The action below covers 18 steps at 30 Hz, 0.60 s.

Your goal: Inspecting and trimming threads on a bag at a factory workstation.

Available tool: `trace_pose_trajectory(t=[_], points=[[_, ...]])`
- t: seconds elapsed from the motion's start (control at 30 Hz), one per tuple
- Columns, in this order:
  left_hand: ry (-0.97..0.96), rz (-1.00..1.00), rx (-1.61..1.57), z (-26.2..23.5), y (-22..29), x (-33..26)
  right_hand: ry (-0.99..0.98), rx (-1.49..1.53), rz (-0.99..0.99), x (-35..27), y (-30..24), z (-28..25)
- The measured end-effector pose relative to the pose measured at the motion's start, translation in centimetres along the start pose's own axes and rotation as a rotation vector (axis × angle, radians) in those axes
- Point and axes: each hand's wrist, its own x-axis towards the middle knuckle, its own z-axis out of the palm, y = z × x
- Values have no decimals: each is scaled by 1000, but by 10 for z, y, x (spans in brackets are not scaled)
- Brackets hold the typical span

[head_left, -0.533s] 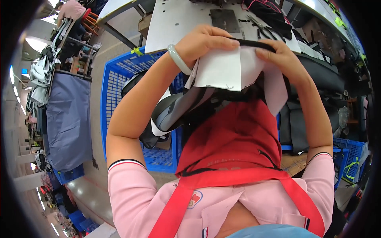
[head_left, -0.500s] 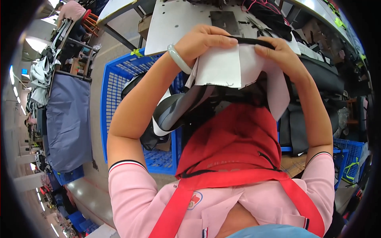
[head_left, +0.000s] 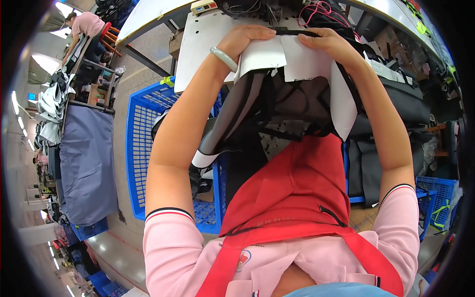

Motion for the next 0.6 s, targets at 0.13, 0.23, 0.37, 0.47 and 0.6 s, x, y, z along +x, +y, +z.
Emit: trace_pose_trajectory(t=[0.13, 0.23, 0.37, 0.47, 0.6], points=[[26, -40, -109, -3, -8, 17, -3, -46, 17, 11, 3, -3], [36, -29, -119, -3, -12, 25, 7, -52, 18, 17, 9, -7], [21, -86, -140, -1, -9, 28, 121, -93, 11, 27, 20, -8], [9, -45, -115, -12, -11, 33, 28, -47, 13, 31, 11, -10], [20, -37, -109, -10, -8, 38, 32, -30, 42, 37, 9, -12]])
